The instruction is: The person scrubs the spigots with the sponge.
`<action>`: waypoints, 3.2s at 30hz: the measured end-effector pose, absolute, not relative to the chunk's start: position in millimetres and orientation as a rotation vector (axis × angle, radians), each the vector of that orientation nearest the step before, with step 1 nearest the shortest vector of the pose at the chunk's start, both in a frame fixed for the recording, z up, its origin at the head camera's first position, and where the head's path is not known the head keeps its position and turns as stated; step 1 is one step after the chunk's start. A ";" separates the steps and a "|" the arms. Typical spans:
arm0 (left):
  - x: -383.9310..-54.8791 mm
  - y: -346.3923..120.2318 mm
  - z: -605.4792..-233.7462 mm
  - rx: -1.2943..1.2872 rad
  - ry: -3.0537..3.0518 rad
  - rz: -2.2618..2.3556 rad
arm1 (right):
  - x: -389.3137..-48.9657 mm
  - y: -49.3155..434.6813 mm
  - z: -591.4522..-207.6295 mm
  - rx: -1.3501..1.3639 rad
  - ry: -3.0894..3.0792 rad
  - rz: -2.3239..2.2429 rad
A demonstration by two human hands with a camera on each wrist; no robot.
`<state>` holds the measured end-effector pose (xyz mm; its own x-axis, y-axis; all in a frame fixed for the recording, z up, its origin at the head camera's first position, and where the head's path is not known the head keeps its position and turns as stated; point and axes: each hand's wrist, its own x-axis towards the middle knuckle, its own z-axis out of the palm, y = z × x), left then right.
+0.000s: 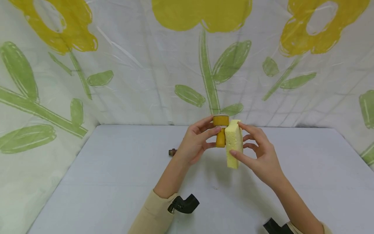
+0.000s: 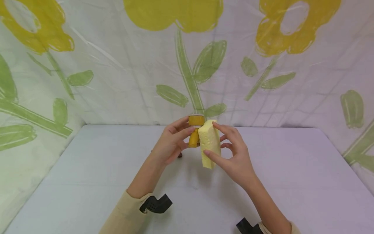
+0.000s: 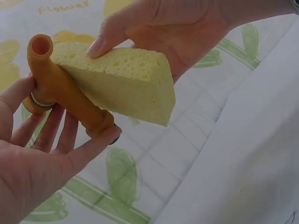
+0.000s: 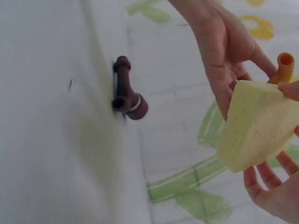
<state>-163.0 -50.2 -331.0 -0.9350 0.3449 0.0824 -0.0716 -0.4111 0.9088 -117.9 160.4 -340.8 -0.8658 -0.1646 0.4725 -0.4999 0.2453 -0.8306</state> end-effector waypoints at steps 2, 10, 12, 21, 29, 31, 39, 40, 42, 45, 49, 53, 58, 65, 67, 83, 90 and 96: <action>-163.0 -49.2 -331.7 0.390 1.492 2.433 | -118.1 160.8 -340.9 0.619 -2.215 1.679; -163.5 -46.2 -334.9 0.446 1.529 2.377 | -118.2 165.1 -339.6 0.636 -2.085 1.829; -163.1 -46.0 -334.9 0.457 1.571 2.341 | -118.5 166.3 -338.3 0.634 -2.062 1.848; -160.9 -44.2 -333.8 0.512 1.662 2.237 | -119.3 170.6 -332.0 0.556 -2.010 1.959; -161.5 -42.2 -337.7 0.557 1.720 2.207 | -120.1 174.7 -328.3 0.556 -1.970 2.003; -161.3 -41.2 -338.8 0.571 1.716 2.197 | -120.9 176.2 -327.9 0.532 -1.960 2.010; -161.0 -37.7 -340.4 0.571 1.719 2.197 | -120.1 178.5 -325.8 0.549 -1.903 2.047; -160.9 -37.5 -340.6 0.569 1.715 2.198 | -120.3 178.7 -325.9 0.558 -1.885 2.056; -160.8 -37.1 -341.2 0.571 1.693 2.198 | -121.8 179.5 -326.3 0.566 -1.845 2.071; -160.4 -35.9 -342.2 0.577 1.665 2.189 | -124.1 181.4 -327.4 0.555 -1.791 2.100; -159.7 -34.7 -342.7 0.561 1.666 2.191 | -124.2 182.5 -327.5 0.563 -1.746 2.145; -159.3 -34.8 -341.9 0.532 1.681 2.199 | -123.4 181.6 -327.4 0.628 -1.696 2.172; -159.1 -34.5 -342.0 0.550 1.672 2.181 | -126.9 183.3 -329.5 0.643 -1.643 2.176; -157.7 -32.7 -339.7 0.549 1.583 2.186 | -127.4 183.0 -329.3 0.576 -1.611 2.199; -157.3 -32.5 -339.0 0.568 1.564 2.189 | -126.6 181.6 -329.1 0.595 -1.594 2.199; -155.4 -30.6 -340.3 0.596 1.582 2.214 | -123.9 177.2 -326.8 0.442 -1.577 2.193; -157.7 -32.5 -341.8 0.590 1.527 2.241 | -126.7 176.5 -328.8 0.624 -1.432 2.239; -158.6 -34.0 -342.2 0.643 1.490 2.213 | -125.1 178.3 -327.0 0.516 -1.449 2.290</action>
